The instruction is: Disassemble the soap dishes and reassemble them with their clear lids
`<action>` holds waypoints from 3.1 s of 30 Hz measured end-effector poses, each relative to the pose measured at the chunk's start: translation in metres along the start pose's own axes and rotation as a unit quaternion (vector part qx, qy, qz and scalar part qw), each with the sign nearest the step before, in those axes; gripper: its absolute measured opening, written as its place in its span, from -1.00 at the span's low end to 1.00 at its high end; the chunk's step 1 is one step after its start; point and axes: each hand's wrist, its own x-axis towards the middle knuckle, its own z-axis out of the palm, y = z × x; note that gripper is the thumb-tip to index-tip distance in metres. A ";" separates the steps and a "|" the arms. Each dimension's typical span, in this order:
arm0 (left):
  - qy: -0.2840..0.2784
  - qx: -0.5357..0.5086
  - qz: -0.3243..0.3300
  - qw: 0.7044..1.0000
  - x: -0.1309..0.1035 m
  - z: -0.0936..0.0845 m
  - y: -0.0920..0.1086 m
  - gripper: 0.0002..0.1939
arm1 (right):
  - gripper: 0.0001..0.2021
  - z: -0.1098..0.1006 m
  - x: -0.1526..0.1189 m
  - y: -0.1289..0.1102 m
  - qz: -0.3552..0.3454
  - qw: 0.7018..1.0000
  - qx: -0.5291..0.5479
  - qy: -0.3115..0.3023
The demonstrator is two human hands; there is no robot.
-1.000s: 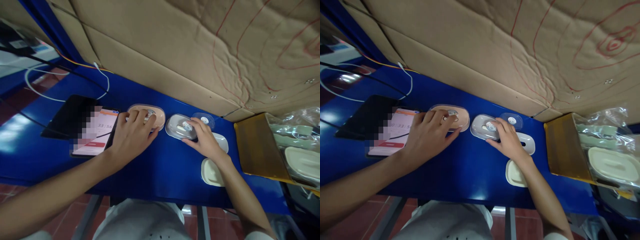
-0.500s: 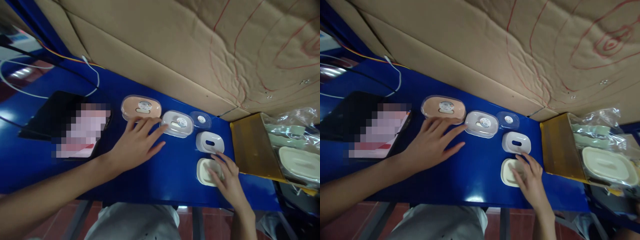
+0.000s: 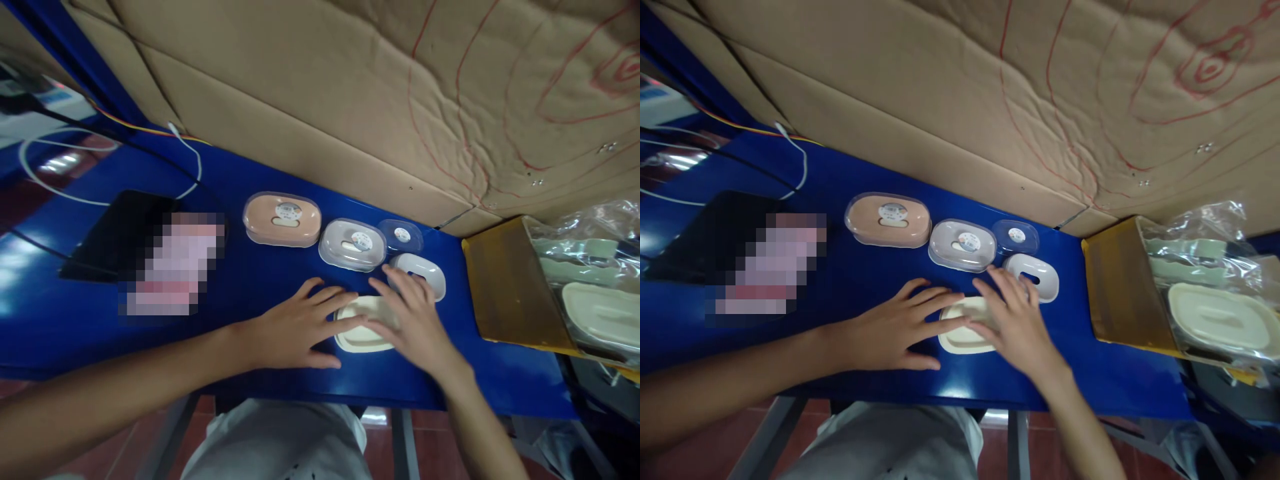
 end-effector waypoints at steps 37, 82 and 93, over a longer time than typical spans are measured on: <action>0.055 -0.023 -0.111 0.992 -0.002 0.005 -0.016 -0.12 | -0.15 0.019 0.007 0.004 -0.076 0.996 0.041 -0.031; 0.012 0.020 -0.106 0.994 0.001 -0.007 -0.008 -0.41 | -0.38 0.021 0.007 0.093 0.102 0.983 0.045 0.149; 0.014 0.041 -0.097 0.994 0.001 -0.003 -0.013 -0.36 | -0.32 0.012 0.000 0.005 -0.118 0.989 0.069 -0.058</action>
